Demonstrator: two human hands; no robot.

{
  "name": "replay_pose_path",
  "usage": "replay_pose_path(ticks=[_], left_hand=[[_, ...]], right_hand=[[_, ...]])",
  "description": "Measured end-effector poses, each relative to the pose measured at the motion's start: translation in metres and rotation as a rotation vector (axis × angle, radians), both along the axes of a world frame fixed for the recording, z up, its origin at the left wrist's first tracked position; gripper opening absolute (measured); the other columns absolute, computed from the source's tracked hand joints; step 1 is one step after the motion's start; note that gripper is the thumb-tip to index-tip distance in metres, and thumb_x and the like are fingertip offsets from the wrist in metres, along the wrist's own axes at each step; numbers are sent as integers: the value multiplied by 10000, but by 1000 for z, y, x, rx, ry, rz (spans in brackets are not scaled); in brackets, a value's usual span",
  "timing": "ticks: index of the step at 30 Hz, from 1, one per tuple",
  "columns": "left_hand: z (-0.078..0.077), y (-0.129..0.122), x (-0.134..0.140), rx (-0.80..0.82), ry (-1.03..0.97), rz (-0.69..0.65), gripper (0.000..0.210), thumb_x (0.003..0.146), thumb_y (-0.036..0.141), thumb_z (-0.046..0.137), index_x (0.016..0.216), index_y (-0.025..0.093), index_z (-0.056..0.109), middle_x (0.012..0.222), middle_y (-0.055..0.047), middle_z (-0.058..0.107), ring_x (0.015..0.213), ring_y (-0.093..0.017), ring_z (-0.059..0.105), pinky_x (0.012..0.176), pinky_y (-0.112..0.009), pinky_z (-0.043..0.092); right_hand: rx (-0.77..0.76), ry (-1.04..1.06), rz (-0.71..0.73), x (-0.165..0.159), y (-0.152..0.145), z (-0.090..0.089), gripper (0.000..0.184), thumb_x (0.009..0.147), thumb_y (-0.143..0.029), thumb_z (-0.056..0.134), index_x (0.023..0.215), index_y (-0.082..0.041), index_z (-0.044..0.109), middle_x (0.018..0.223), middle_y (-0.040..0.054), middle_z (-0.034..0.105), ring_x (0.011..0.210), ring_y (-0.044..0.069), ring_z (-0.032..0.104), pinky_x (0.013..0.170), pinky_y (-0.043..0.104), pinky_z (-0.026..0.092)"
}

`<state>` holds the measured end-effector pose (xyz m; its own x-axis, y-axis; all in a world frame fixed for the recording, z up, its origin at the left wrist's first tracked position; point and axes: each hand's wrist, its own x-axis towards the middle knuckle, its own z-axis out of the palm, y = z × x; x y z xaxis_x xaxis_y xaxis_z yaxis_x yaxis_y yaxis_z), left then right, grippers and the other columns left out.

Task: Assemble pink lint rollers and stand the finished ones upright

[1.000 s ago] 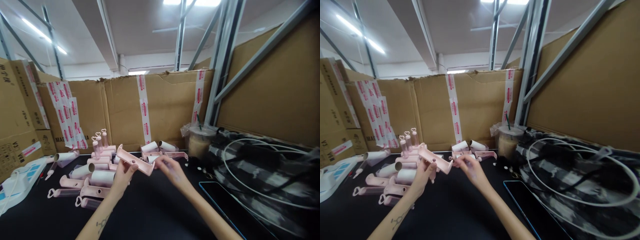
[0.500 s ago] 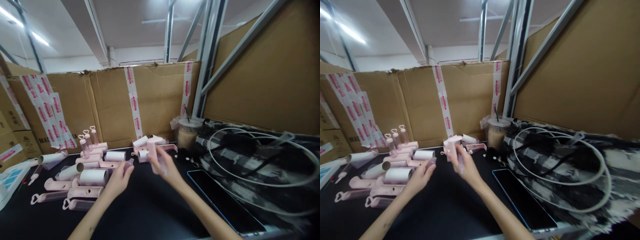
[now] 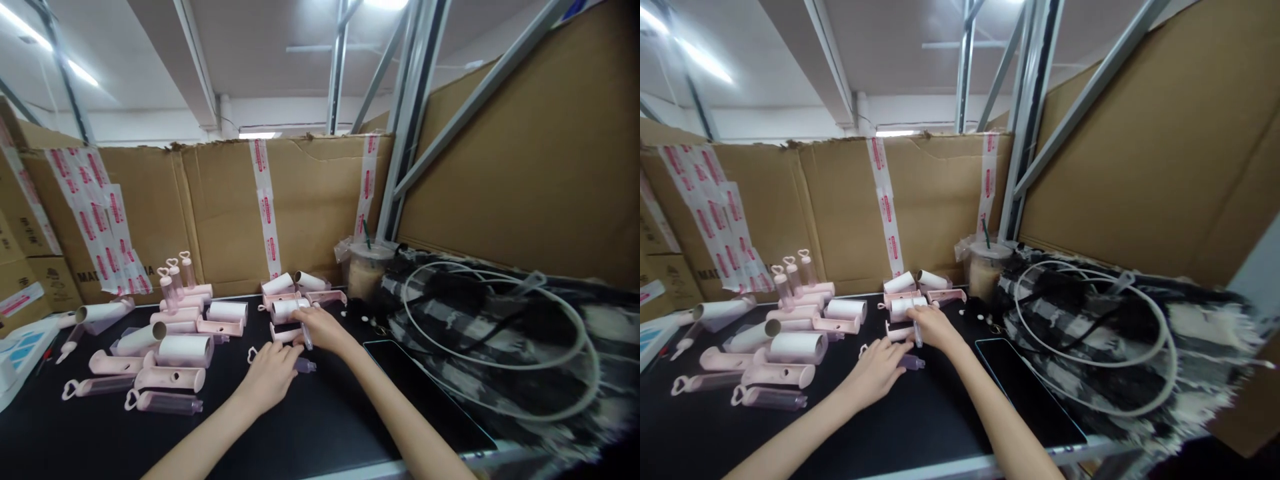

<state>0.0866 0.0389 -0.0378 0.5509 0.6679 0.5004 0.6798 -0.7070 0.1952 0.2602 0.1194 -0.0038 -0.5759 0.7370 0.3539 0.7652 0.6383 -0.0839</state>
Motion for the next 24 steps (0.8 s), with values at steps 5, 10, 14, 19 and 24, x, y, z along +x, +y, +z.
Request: replay_pose_path(ticks=[5, 10, 14, 19, 24], left_hand=[[-6, 14, 20, -105, 95, 144, 221, 858, 169, 377, 1028, 191, 516, 1045, -102, 535, 770, -225, 615, 667, -354, 496], [2, 35, 47, -112, 154, 229, 323, 815, 30, 306, 1075, 113, 480, 1148, -172, 485, 854, -248, 609, 727, -402, 498], [8, 41, 63, -106, 184, 226, 380, 762, -6, 333, 1095, 98, 484, 1167, -186, 504, 870, -274, 599, 702, -405, 497], [14, 21, 64, -89, 192, 208, 393, 792, 179, 456, 1169, 66, 447, 1175, -211, 493, 935, -311, 559, 761, -443, 468], [40, -32, 2, -211, 89, 441, 389, 691, 252, 616, 1040, 98, 544, 1112, -194, 492, 967, -332, 530, 788, -445, 447]], right_hand=[[26, 58, 65, 9, 2, 5, 115, 709, -235, 633, 818, -201, 635, 819, 52, 680, 775, 216, 623, 702, 290, 437], [161, 248, 12, 22, 3, 19, 224, 857, -280, 433, 1004, -191, 576, 957, 85, 659, 876, 219, 610, 780, 327, 445], [289, 475, -33, 24, -1, 24, 207, 865, -294, 414, 969, -197, 565, 921, 88, 650, 858, 226, 606, 775, 349, 447], [61, 421, 101, -11, 3, 30, 203, 846, -290, 442, 981, -180, 546, 952, 81, 626, 894, 216, 582, 806, 349, 431], [-147, 171, 329, -90, 29, 35, 403, 614, -342, 712, 971, -221, 568, 973, 21, 619, 875, 193, 581, 760, 280, 444]])
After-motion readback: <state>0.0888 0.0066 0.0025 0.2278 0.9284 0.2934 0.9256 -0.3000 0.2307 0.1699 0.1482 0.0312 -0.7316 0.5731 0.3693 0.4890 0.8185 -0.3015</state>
